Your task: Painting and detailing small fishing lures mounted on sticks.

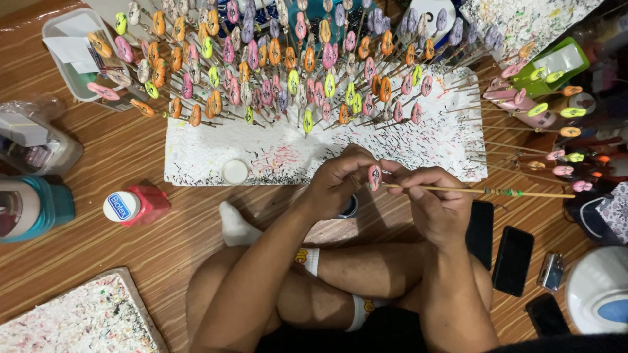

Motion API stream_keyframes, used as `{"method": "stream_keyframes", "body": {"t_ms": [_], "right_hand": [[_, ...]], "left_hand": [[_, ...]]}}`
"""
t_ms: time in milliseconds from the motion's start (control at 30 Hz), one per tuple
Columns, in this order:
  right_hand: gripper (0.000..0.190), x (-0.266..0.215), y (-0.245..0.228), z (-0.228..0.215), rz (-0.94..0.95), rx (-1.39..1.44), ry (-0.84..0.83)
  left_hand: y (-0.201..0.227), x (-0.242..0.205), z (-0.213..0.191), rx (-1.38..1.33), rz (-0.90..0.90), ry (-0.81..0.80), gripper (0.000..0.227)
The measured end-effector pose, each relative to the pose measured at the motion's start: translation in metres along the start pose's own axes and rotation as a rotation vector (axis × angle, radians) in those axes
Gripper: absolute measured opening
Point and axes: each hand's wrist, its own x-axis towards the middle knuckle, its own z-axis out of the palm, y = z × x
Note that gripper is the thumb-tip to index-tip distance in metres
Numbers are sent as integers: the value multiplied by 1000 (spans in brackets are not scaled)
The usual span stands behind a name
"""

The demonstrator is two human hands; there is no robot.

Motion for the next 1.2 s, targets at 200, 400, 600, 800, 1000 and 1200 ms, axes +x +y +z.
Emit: {"method": "stream_keyframes", "body": {"t_ms": [200,400,600,800,1000,1200], "right_hand": [[14,8,-11,19,-52,-20,28],[12,10,-6,2,-83,126,-1],[21,2,-18,-9,248,-488,159],[11,-13,17,-24,-39,-839,-3],[10,-6,15,-21,-73,-912,30],[5,14,9,-62,-157,-965,270]], "left_hand": [[18,6,6,-7,6,32,20],[10,5,5,74,14,53,17],[1,4,15,229,38,183,16],[-9,-3,31,364,12,175,14],[-4,-3,30,514,-60,142,14],[-20,3,-5,740,-228,41,21]]}}
